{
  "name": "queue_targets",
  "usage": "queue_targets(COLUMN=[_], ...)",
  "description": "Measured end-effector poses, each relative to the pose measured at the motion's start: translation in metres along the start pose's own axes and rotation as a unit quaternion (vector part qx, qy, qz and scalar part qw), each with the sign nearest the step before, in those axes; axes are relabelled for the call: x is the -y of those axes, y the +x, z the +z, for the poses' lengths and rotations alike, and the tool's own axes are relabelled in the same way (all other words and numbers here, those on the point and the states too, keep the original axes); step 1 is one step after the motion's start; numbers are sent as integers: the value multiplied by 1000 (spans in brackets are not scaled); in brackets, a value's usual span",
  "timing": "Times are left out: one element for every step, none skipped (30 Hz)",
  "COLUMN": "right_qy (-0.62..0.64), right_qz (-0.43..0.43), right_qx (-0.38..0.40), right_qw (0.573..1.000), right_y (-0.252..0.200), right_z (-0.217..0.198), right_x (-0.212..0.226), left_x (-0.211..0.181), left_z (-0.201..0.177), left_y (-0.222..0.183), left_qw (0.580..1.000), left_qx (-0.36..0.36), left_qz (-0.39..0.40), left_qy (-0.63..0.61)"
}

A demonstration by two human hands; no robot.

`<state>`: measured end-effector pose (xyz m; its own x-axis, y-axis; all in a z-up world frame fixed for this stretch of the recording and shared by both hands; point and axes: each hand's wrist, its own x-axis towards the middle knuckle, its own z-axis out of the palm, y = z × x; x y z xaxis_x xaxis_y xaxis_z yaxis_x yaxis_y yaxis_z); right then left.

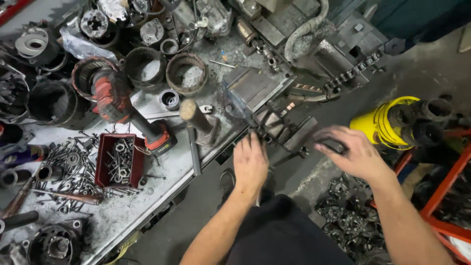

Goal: The person clamps a dark metal component in a bench vise and works its surface with a hand file, repositioning the part repeatedly. They then move to a cluttered workbench, handle alternator-style components, and pick up a multimeter with test leads near the parts.

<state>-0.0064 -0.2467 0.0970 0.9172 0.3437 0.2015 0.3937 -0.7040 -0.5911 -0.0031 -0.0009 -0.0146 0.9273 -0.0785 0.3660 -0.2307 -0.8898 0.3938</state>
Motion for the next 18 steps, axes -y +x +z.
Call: queue_targets(right_qy=[18,36,42,43,43,48,63,79,84,79,71,72,62,52,50,66,82,81], right_qz=[35,70,67,81,91,86,100,114,111,112,114,113,116,120,118,123,129,129], right_qx=[-1,-2,2,7,10,11,17,23,21,24,27,26,28,30,26,22,21,19], right_qw=[999,997,997,996,995,995,993,990,990,990,991,991,991,991,991,990,988,988], right_y=[-12,-24,-30,-36,-39,-40,-46,-51,-55,-58,-63,-72,-78,-83,-91,-98,-106,-113], right_z=[2,4,2,0,-1,-2,-2,-2,-1,0,-2,-3,-5,-6,-10,-12,-14,-16], right_x=[-12,-24,-28,-31,-35,-42,-47,-52,-57,-61,-66,-72,-80,-88,-95,-102,-108,-116], left_x=[6,12,12,13,14,20,25,30,33,36,35,48,61,74,68,64,60,55], left_z=[11,22,14,5,-4,-7,-11,-15,-21,-27,-33,-16,2,21,17,13,10,8], left_y=[-2,-4,0,4,12,18,20,22,31,40,49,40,35,32,33,34,33,36], left_qw=[1000,998,998,999,996,996,988,975,976,937,873,875,684,407,409,420,428,429], left_qx=[7,14,15,35,50,48,113,176,176,275,368,366,402,390,391,393,393,394], left_qz=[13,26,21,17,15,12,10,7,7,-85,-174,-173,-284,-359,-355,-329,-306,-304], left_qy=[25,50,56,-10,-75,-69,-102,-135,-129,-199,-268,-266,-539,-743,-744,-749,-754,-754])
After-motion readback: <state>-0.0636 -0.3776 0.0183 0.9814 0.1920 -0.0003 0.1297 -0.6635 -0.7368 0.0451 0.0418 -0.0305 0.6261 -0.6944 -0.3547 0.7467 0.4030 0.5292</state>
